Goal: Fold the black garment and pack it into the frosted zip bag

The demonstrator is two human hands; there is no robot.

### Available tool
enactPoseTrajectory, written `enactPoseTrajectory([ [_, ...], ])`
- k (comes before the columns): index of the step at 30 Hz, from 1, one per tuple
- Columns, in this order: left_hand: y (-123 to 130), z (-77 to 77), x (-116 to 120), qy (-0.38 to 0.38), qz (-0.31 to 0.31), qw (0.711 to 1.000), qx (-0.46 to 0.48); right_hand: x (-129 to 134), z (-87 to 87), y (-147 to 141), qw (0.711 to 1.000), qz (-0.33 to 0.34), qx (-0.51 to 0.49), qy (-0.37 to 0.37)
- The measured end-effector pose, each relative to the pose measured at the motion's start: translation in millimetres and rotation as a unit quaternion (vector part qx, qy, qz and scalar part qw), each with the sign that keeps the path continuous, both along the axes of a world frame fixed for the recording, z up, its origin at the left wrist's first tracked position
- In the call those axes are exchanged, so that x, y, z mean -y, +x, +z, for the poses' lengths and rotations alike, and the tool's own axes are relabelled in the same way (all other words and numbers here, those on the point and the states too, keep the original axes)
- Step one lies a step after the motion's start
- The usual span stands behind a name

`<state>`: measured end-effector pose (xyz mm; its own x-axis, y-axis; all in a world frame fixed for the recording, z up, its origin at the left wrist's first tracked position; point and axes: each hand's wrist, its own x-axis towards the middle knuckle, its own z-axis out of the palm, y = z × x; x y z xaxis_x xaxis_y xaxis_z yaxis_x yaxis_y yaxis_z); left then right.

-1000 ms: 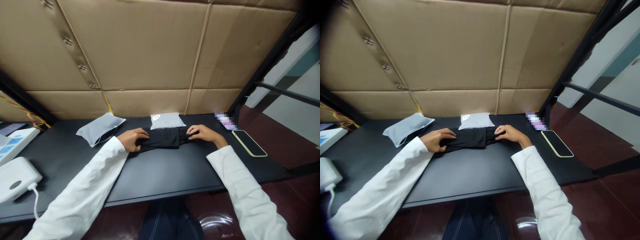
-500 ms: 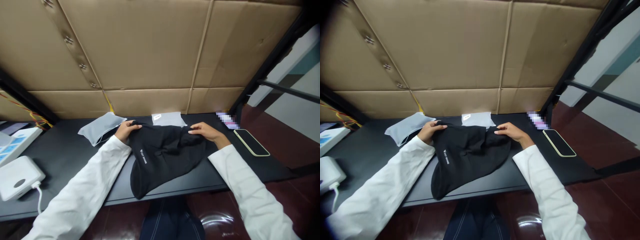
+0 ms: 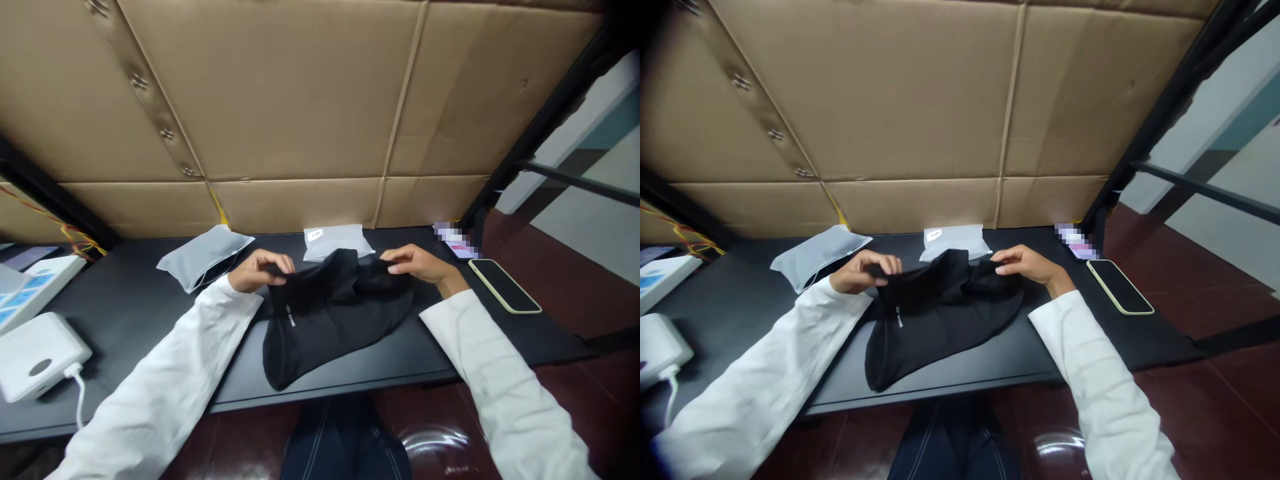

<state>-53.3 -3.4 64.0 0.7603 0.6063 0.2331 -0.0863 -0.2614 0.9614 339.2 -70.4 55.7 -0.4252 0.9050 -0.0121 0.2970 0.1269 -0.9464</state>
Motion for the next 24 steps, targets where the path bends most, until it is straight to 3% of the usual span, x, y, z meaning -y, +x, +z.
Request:
enactPoseTrajectory([
  [1,-0.4,4.9,2.0,0.035,-0.097,0.994,-0.041,2.0,3.5,1.3,0.998,0.057,0.011,-0.009],
  [3,0.6,12.8,5.7,0.070,-0.263,0.952,-0.140,4.1,8.1,1.5,0.985,0.164,0.048,-0.037],
  [5,2.8,16.3,7.8,0.065,-0.345,0.919,-0.181,3.8,9.3,-0.9,0.970,0.218,0.092,-0.047],
  [7,4.3,14.3,7.5,0.056,-0.333,0.927,-0.165,2.4,7.7,-3.0,0.967,0.221,0.129,-0.021],
  [10,3.0,2.5,2.7,0.102,-0.215,0.961,-0.137,0.0,1.5,0.9,0.966,0.159,0.196,0.048],
  [14,0.3,-19.8,-5.5,0.195,-0.111,0.953,-0.204,-3.7,-10.9,16.5,0.960,0.041,0.259,0.099],
  [18,3.5,-30.2,-3.5,0.200,-0.113,0.936,-0.266,-11.4,-23.3,27.5,0.952,-0.066,0.275,0.116],
  [22,12.3,-26.6,11.8,0.171,-0.160,0.941,-0.242,-19.7,-32.2,30.1,0.890,-0.275,0.300,0.204],
  [24,17.9,-24.9,21.3,0.151,-0.206,0.940,-0.227,-21.2,-34.4,30.1,0.878,-0.339,0.285,0.184],
])
